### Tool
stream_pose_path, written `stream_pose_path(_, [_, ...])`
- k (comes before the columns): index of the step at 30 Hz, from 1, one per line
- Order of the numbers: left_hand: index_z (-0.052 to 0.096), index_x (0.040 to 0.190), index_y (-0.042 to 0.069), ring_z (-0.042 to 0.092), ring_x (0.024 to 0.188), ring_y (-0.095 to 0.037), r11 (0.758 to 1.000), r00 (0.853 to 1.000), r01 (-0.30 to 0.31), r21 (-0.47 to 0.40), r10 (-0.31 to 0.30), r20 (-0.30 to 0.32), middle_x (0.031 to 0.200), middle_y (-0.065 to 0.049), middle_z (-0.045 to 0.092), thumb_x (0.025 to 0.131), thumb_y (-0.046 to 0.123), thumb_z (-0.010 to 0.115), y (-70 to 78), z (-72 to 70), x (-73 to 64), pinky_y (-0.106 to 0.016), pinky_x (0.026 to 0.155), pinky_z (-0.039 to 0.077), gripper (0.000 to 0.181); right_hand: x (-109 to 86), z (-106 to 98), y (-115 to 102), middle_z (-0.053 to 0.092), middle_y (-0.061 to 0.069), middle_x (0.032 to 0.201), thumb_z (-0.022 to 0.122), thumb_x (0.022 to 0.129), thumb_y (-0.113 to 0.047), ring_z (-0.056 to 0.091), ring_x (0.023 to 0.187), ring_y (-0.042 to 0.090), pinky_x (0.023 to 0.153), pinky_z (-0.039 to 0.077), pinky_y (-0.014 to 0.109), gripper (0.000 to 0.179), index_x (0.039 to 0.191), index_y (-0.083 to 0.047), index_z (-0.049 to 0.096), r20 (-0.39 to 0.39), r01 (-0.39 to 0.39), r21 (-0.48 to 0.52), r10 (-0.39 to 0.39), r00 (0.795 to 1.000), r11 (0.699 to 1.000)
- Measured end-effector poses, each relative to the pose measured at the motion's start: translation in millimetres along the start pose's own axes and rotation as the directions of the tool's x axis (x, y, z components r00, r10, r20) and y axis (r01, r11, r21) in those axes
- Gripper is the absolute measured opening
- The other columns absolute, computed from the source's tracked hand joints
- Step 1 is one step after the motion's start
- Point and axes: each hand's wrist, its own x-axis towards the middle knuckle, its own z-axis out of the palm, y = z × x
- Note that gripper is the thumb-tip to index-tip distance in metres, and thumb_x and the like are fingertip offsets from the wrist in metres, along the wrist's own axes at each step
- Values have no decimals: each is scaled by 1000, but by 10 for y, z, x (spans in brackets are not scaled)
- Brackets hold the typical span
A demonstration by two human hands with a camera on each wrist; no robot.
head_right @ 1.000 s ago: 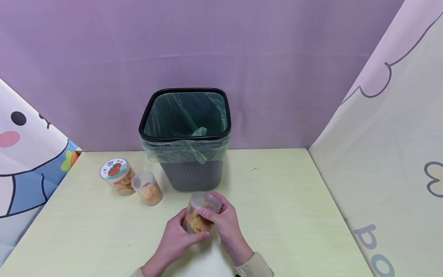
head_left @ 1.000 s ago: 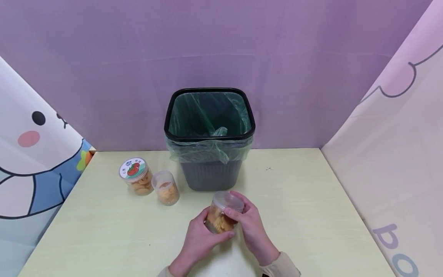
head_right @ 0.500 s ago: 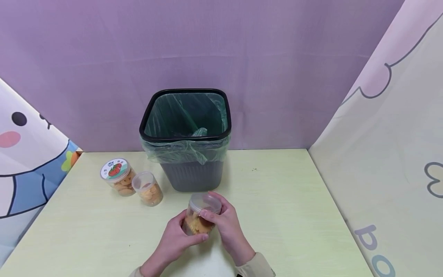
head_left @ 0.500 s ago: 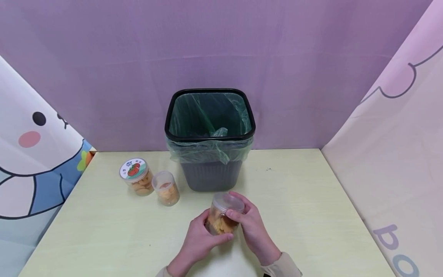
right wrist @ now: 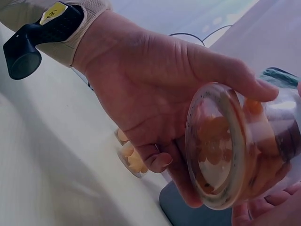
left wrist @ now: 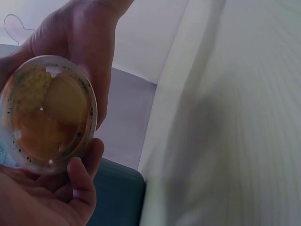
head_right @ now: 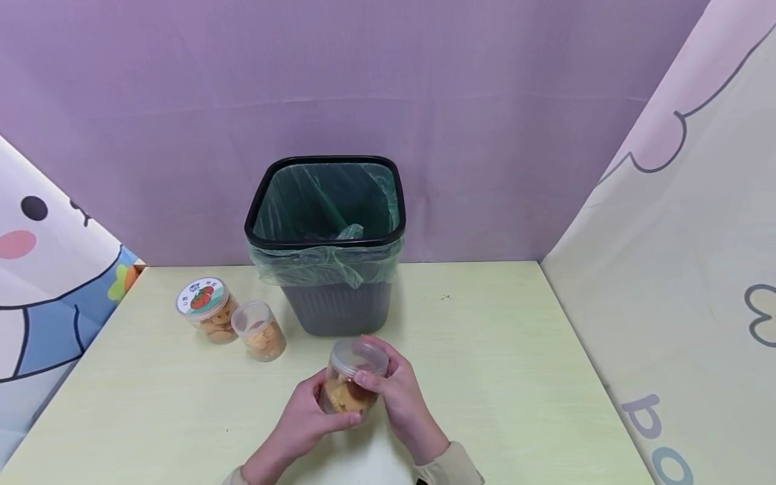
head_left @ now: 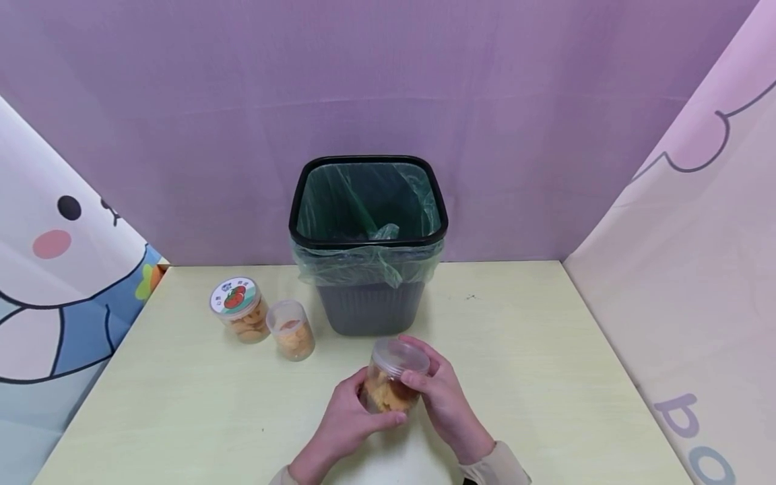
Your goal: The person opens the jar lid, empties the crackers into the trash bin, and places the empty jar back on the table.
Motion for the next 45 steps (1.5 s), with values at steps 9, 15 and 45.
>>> stream_pose_path(9, [65, 121, 5, 63, 98, -21, 991, 993, 5, -130, 11, 116, 107, -5, 70, 72, 12, 89, -5, -64, 3, -28, 89, 48, 55, 2, -62, 23, 62, 8, 127, 76, 84, -20, 55, 116, 21, 97, 44, 32, 70, 142, 5, 46, 147, 34, 72, -45, 988, 997])
stream_pose_path(15, [62, 125, 1, 64, 102, -22, 974, 981, -4, -227, 48, 190, 112, -9, 69, 75, 14, 87, 0, -91, 0, -29, 91, 49, 57, 20, -106, 44, 62, 8, 129, 75, 85, -23, 56, 118, 21, 100, 42, 33, 63, 141, -4, 51, 242, 48, 137, -81, 967, 989])
stream_pose_path(45, [58, 131, 1, 58, 114, -27, 963, 966, 34, -267, 37, 256, 122, -11, 65, 78, 23, 86, 14, -166, -5, -30, 102, 37, 64, 90, -222, 1, 47, 12, 149, 69, 93, -29, 43, 136, 25, 113, 30, 38, 75, 153, -1, 33, 454, 24, 239, -133, 881, 971])
